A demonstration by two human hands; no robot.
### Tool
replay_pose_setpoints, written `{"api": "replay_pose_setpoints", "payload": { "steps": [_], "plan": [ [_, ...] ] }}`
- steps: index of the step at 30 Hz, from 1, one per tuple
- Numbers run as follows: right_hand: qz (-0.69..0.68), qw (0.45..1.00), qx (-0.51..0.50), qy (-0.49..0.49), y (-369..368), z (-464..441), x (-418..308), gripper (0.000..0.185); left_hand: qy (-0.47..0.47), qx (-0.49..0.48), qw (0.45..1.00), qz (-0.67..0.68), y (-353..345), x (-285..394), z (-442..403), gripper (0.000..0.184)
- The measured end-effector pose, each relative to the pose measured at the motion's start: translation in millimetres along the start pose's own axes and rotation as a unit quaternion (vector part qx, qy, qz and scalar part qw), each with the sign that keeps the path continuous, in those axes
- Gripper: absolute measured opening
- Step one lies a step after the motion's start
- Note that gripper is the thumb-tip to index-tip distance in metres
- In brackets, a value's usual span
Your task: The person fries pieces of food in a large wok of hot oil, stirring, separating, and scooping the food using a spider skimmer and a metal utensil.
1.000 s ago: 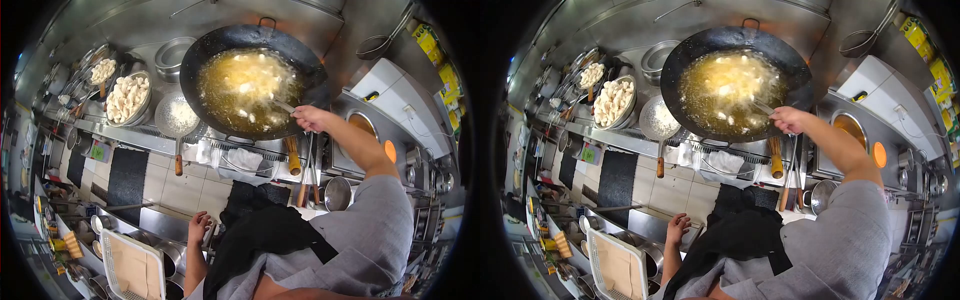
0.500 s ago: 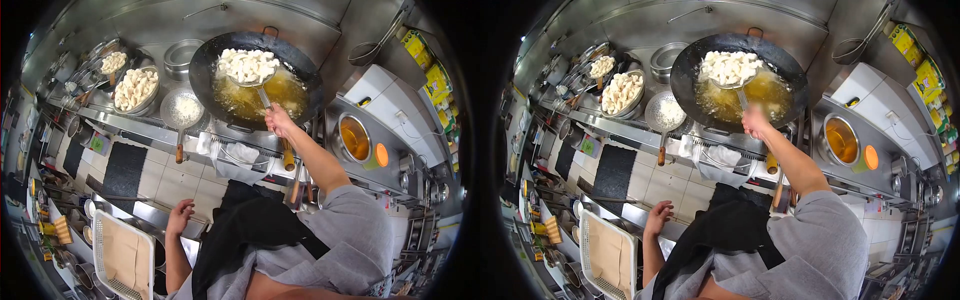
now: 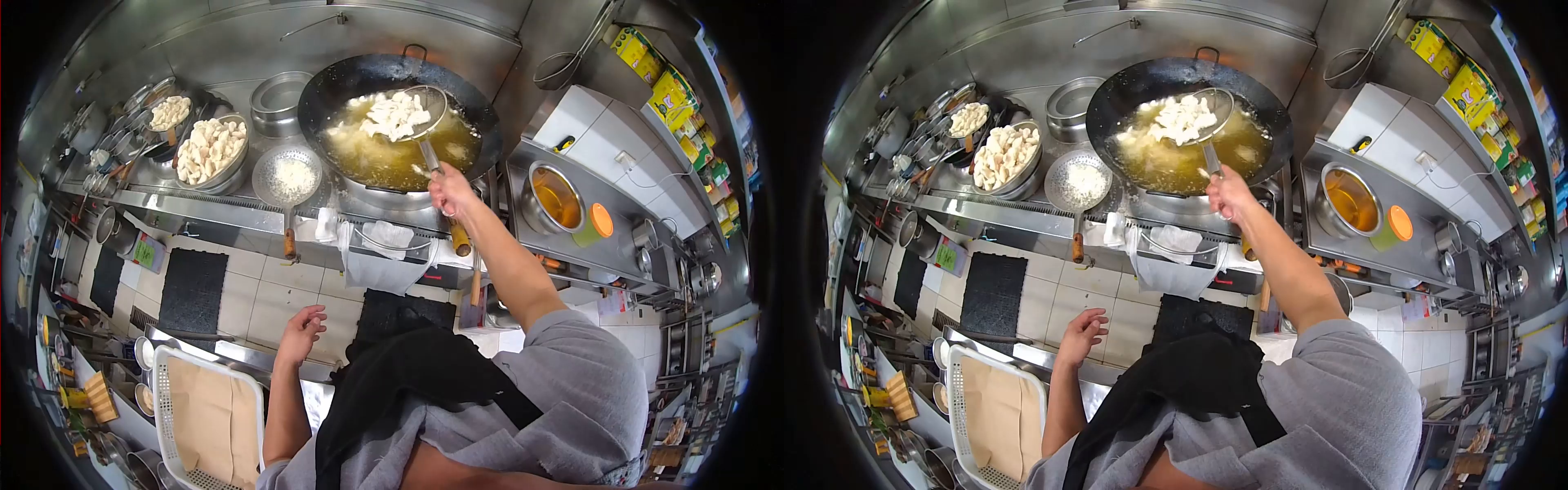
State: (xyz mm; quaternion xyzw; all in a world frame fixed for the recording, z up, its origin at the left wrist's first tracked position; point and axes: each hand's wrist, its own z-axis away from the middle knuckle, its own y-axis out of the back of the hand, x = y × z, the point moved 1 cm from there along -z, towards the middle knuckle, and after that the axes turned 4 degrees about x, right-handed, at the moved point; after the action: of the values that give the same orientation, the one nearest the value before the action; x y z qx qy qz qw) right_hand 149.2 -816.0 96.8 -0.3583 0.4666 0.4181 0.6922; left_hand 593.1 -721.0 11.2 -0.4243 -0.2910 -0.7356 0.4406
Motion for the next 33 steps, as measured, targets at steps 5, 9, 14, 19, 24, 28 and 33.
{"api": "replay_pose_setpoints", "payload": {
  "steps": [5,9,14,19,24,28,33],
  "plan": [
    [-0.023,0.998,0.053,0.020,-19.9,13.9,6.8,0.022,-0.004,0.017,1.000,0.010,1.0,-6.5,14.9,0.030],
    [-0.103,0.995,0.009,0.003,27.4,-9.5,-7.4,0.035,0.015,0.044,0.999,0.007,-6.6,-17.5,27.7,0.031],
    [-0.077,0.996,0.051,0.001,40.3,9.5,2.8,0.033,0.025,0.066,0.997,0.012,-38.3,-19.1,45.0,0.031],
    [-0.037,0.999,0.015,0.013,66.8,14.5,0.1,0.062,0.022,0.059,0.998,-0.004,-85.8,-9.7,51.4,0.033],
    [-0.011,0.999,-0.051,-0.013,99.7,18.9,-12.6,0.043,0.023,0.055,0.998,-0.014,-120.8,-14.4,57.5,0.034],
    [0.034,0.999,-0.011,0.014,106.7,22.3,-10.5,0.046,0.045,0.075,0.996,0.002,-131.9,-31.7,67.4,0.036],
    [0.053,0.997,-0.047,0.001,119.7,20.2,-18.1,0.061,0.068,0.066,0.995,0.004,-129.9,-47.5,70.9,0.038]
  ]
}}
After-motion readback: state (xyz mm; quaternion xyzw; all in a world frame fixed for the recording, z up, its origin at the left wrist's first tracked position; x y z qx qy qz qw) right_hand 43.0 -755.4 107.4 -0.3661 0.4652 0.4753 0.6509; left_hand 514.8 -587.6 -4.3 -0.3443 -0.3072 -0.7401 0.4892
